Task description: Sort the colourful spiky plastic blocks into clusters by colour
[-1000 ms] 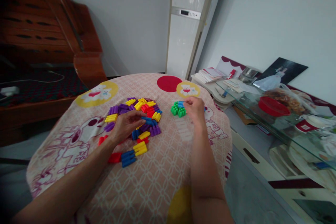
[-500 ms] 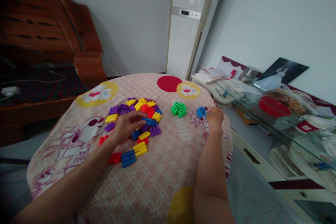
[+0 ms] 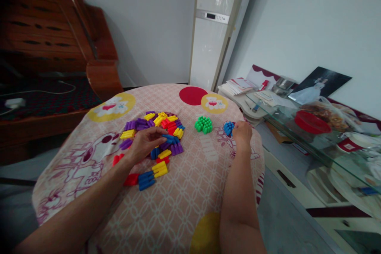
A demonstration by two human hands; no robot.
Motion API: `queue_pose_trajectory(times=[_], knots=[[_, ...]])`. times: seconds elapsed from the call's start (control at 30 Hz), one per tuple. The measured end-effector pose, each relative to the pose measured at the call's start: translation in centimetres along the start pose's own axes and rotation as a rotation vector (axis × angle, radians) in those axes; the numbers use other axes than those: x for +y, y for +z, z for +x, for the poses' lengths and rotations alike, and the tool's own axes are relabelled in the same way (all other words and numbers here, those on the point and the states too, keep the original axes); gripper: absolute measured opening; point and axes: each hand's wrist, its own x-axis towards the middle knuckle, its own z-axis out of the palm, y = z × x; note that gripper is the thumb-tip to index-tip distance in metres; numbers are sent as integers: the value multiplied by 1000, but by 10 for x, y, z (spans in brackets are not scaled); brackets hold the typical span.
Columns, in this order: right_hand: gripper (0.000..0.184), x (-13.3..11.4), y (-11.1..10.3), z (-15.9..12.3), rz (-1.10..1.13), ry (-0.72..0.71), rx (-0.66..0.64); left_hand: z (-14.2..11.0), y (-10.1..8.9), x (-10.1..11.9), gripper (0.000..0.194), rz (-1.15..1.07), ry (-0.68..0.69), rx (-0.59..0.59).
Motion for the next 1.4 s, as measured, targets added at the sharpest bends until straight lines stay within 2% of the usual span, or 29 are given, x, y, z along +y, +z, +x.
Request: queue_pose_trajectory(times=[0.1, 0.17, 0.23, 0.3, 0.37, 0.43, 0.57, 0.7, 0.87, 0.93, 1.07, 1.13, 1.23, 1.3, 1.4], knots=[[25, -15, -9, 1, 117, -44, 86, 0, 1, 1, 35, -96, -29, 0], [25, -34, -12, -2, 286, -124, 61, 0, 1, 1, 36, -135, -38, 6], [24, -58, -10, -9, 491, -212, -72, 1, 2, 0, 36, -167, -48, 8], [23, -86, -6, -22, 652, -322, -309, 1, 2, 0, 36, -205, -60, -1], [21, -114, 0, -38, 719, -437, -534, 1, 1, 0, 37, -229, -68, -4], [20, -137, 6, -54, 725, -579, -612, 1, 1, 1, 38, -235, -67, -3], [17, -162, 13, -73, 683, -760, -630, 1, 1, 1, 42, -223, -50, 2], [13, -165, 14, -79, 689, -733, -730, 2, 1, -2, 45, -207, -52, 1], [14, -151, 7, -69, 796, -546, -841, 2, 3, -3, 40, -207, -48, 0], [14, -137, 3, -57, 847, -438, -772, 1, 2, 0, 39, -206, -63, 1], [20, -88, -7, -23, 894, -145, -415, -1, 0, 7, 35, -175, -71, 15], [25, -57, -11, -8, 795, 0, -163, -1, 0, 8, 34, -171, -69, 14], [26, -13, -13, 4, 482, 104, 153, 0, 1, 6, 33, -186, -74, 4], [25, 8, -10, 5, 296, 170, 207, 0, 2, 4, 33, -195, -76, 0], [27, 22, 1, 1, 163, 233, 181, -1, 2, 6, 34, -190, -76, 0]])
